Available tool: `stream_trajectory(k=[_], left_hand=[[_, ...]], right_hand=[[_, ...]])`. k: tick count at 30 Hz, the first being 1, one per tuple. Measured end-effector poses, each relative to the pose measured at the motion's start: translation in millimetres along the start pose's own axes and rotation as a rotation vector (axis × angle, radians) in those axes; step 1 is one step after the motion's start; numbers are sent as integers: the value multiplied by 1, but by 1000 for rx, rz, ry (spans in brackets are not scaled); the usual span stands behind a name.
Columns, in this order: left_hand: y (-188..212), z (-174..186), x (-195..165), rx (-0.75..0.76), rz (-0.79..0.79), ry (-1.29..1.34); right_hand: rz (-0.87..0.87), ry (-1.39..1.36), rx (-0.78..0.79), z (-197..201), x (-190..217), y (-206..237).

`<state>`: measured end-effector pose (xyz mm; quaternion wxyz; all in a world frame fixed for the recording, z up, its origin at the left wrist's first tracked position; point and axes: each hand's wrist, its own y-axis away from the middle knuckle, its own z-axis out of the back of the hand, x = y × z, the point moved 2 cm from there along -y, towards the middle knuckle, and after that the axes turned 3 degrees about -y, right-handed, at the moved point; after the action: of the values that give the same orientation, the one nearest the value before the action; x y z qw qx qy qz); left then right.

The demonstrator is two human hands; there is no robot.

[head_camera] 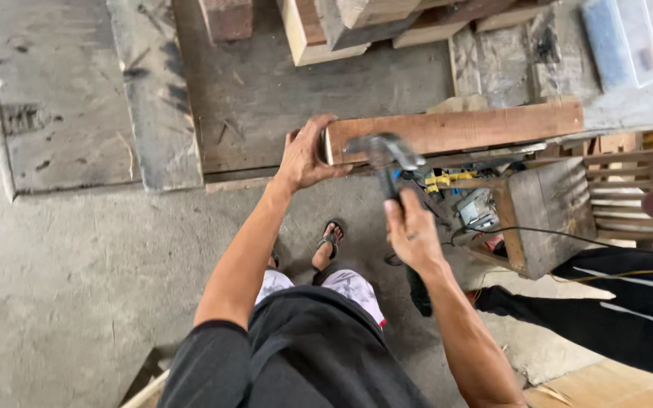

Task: The person hammers nails into a wooden plank to join it with another piece, then uses an angle grinder to smooth the surface. The person handles the plank, nails, hammer, and grinder while working on a wooden workbench.

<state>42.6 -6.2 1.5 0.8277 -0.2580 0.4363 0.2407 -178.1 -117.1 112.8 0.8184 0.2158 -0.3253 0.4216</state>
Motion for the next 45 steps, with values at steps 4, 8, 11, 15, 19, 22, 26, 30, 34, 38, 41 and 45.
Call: stream_trajectory(k=[4, 8, 11, 15, 19, 22, 26, 30, 34, 38, 41, 45], left_hand=[[-4, -1, -3, 4, 23, -39], [-7, -1, -5, 13, 16, -46], [-6, 0, -9, 5, 29, -35], [-2, 3, -18, 34, 56, -48], [0, 5, -24, 30, 66, -40], [3, 7, -26, 10, 29, -42], [4, 8, -34, 9, 14, -23], [16, 24, -45, 31, 0, -64], [41, 78, -28, -38, 96, -300], [39, 128, 14, -140, 167, -695], [15, 127, 31, 20, 53, -970], [-1, 116, 33, 185, -72, -1103]], right_hand=[[350, -453, -292, 59, 22, 40], [573, -359, -415, 44, 38, 29], [198, 286, -2, -8, 20, 0], [44, -30, 4, -1, -3, 18], [324, -165, -274, 16, 0, 36], [289, 125, -150, -8, -8, 13], [76, 166, -29, -23, -36, 1], [-141, -222, -80, -19, -54, 47], [-189, -751, -178, -29, -68, 100], [-277, -911, -285, -29, -105, 132], [-343, -983, -331, -18, -132, 153], [-420, -1091, -312, -18, -144, 180]])
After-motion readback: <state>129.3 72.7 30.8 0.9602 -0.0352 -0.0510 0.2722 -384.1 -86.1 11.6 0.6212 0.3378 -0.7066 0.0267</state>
